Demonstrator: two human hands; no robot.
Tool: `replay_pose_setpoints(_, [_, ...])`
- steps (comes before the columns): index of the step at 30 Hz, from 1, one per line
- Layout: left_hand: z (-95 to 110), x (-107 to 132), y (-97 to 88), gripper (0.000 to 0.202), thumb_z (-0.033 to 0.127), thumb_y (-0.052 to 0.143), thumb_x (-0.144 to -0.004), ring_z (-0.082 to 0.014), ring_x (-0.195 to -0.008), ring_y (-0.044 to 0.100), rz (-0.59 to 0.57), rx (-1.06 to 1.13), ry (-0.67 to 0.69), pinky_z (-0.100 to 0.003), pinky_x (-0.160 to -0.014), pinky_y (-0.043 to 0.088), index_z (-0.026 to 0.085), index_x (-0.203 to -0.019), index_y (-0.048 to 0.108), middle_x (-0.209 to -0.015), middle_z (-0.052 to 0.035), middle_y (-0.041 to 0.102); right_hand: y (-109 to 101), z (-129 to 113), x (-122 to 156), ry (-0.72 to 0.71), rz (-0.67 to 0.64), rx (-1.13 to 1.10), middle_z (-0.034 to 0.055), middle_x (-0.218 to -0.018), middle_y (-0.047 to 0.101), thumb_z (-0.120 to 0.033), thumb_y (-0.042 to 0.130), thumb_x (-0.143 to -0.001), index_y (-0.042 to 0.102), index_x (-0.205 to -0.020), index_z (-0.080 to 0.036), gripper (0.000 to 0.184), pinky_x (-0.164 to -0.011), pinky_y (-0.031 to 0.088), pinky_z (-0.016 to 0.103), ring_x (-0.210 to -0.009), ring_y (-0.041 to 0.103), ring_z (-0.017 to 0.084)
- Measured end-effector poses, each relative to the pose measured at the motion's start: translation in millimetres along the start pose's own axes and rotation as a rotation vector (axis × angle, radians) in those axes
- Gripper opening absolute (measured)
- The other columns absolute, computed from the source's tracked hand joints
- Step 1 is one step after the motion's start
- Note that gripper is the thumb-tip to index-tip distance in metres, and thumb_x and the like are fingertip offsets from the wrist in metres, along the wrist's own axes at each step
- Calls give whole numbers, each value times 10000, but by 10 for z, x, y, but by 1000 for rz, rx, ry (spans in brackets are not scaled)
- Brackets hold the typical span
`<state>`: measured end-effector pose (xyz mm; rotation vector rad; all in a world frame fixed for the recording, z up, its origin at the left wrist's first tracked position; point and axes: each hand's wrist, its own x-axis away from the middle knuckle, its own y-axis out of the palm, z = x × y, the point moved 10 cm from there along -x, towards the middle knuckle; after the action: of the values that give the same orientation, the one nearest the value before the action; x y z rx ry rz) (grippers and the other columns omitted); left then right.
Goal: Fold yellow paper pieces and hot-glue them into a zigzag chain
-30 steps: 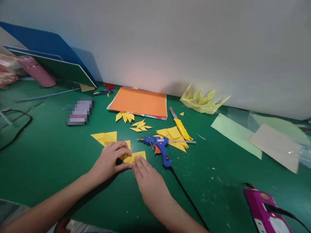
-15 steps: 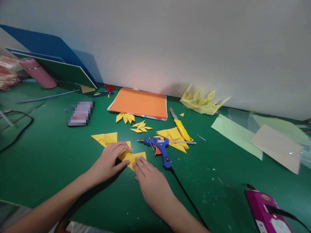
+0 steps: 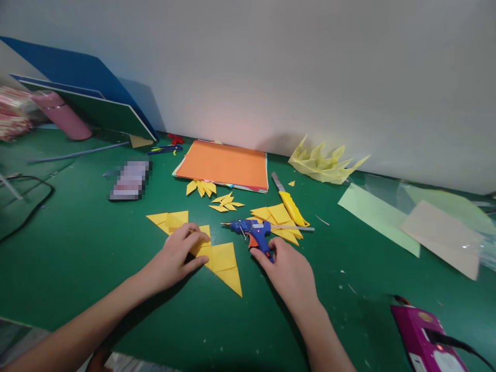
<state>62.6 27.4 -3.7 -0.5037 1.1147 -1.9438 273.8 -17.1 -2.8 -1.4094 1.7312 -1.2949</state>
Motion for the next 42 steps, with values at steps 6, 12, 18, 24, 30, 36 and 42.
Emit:
replay_pose_setpoints(6, [25, -18, -17, 171, 181, 614, -796, -241, -986, 495, -12, 37, 1, -414, -865, 410, 196, -910, 488, -1074, -56, 515, 40, -54, -32, -8, 31, -18, -17, -553, 535, -370, 546, -739, 534, -686, -216, 163, -440, 263, 237, -488, 493, 153])
replay_pose_setpoints(12, [20, 2, -21, 192, 189, 623, -793, -203, -814, 472, 31, 28, -2, -337, -740, 395, 196, -819, 433, -900, -27, 516, -12, 47, -51, -13, 130, -469, -11, -595, 548, -448, 543, -658, 529, -737, -215, 247, -504, 359, 262, -524, 492, 154])
replay_pose_setpoints(18, [17, 25, -32, 224, 195, 638, -770, -196, -797, 466, 65, 10, 5, -315, -716, 388, 197, -798, 416, -881, -25, 482, 150, -44, -50, 14, -110, -862, -25, -607, 516, -430, 582, -605, 580, -821, -184, 328, -512, 365, 247, -547, 460, 132])
replay_pose_setpoints(24, [47, 25, -52, 235, 191, 635, -735, -191, -773, 463, 91, -25, 23, -312, -702, 391, 201, -778, 405, -855, -18, 468, 335, -273, 62, -47, -361, -1001, 54, -818, 641, -396, 585, -690, 582, -857, -162, 288, -604, 468, 284, -642, 560, 141])
replay_pose_setpoints(30, [55, 39, -63, 234, 177, 619, -705, -192, -774, 471, 145, -19, 54, -303, -691, 393, 205, -781, 400, -848, -18, 469, 394, -372, 122, -111, -447, -949, 92, -935, 665, -473, 613, -730, 523, -1007, -160, 428, -478, 418, 234, -530, 501, 90])
replay_pose_setpoints(36, [47, 54, -50, 234, 184, 611, -704, -202, -793, 486, 164, -33, 69, -322, -712, 406, 202, -797, 397, -865, -33, 478, 414, -261, 90, -65, -442, -790, -16, -591, 575, -545, 631, -672, 550, -804, -162, 414, -506, 390, 238, -497, 473, 105])
replay_pose_setpoints(42, [32, 43, -45, 210, 200, 599, -708, -207, -795, 495, 144, -29, 53, -329, -710, 413, 205, -802, 411, -863, -33, 483, 372, -214, 113, -50, -434, -736, -70, -429, 422, -673, 563, -643, 478, -624, -204, 477, -437, 309, 226, -405, 375, 96])
